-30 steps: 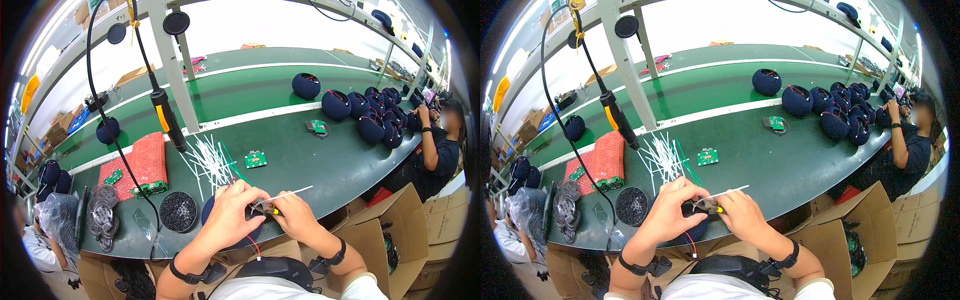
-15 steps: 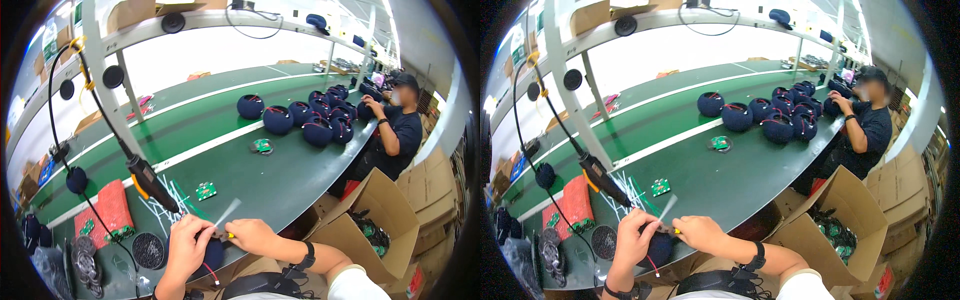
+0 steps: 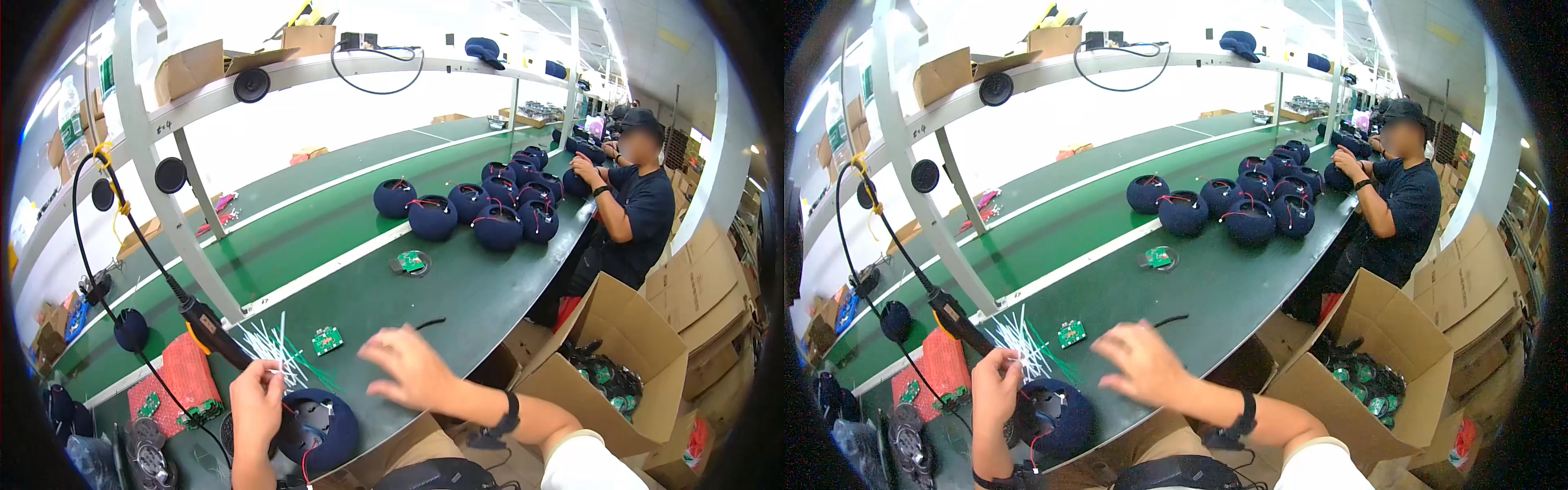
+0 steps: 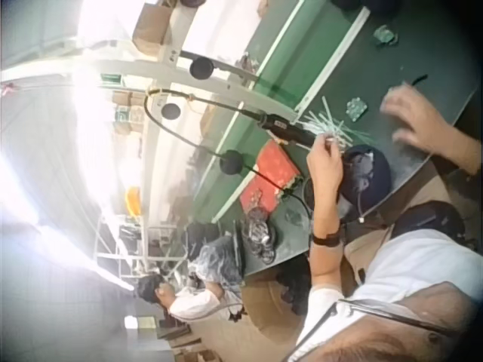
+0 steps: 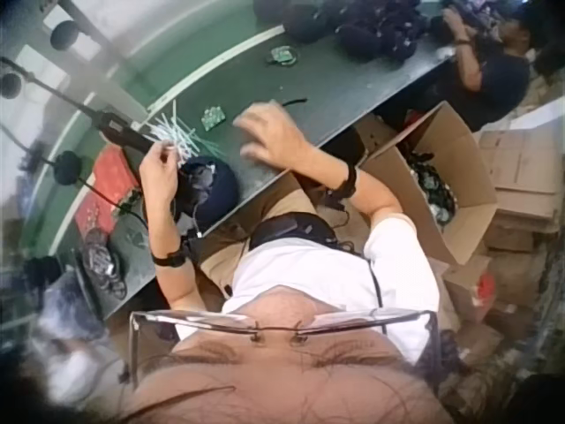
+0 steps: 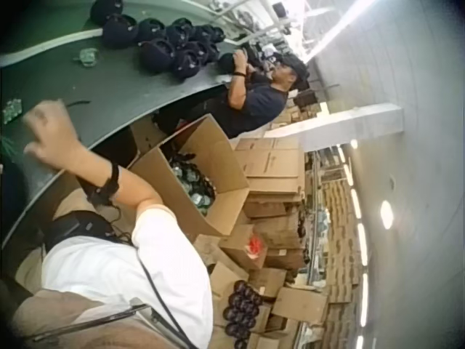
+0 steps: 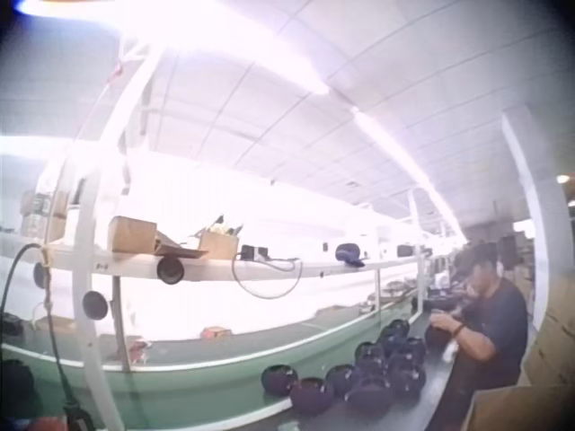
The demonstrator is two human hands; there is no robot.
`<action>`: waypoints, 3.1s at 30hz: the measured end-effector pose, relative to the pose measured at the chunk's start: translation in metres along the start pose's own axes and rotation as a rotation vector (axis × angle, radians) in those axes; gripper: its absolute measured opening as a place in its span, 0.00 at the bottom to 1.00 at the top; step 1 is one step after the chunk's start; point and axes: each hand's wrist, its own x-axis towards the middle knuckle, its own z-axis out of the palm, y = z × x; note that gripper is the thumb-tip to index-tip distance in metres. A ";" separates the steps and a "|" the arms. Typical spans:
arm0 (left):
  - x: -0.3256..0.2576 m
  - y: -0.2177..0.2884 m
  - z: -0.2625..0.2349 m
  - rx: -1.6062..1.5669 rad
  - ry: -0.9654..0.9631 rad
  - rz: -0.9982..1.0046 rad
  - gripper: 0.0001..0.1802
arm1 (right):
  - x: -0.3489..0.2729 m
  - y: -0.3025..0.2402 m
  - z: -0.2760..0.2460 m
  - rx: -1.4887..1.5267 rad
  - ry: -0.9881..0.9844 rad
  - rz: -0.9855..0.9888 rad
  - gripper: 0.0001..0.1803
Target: The person assembles electronic components by inserting circuit boards into dark blue fabric cases. They use a heat gun to secure the boards and pliers to cut zip ties, repeating this process for multiple units on a green workbench.
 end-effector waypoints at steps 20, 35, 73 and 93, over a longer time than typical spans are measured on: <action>-0.067 -0.039 -0.014 0.056 0.182 0.092 0.10 | 0.002 0.010 -0.057 0.345 0.171 0.393 0.34; -0.128 -0.057 0.028 0.262 0.231 0.254 0.07 | 0.006 0.193 -0.069 -0.688 0.198 0.584 0.40; 0.217 -0.340 -0.265 0.963 0.272 0.228 0.43 | -0.023 0.015 0.029 -0.243 -0.086 0.420 0.13; 0.003 -0.229 -0.307 0.389 0.552 0.059 0.43 | -0.039 0.019 0.019 -0.168 0.042 0.407 0.15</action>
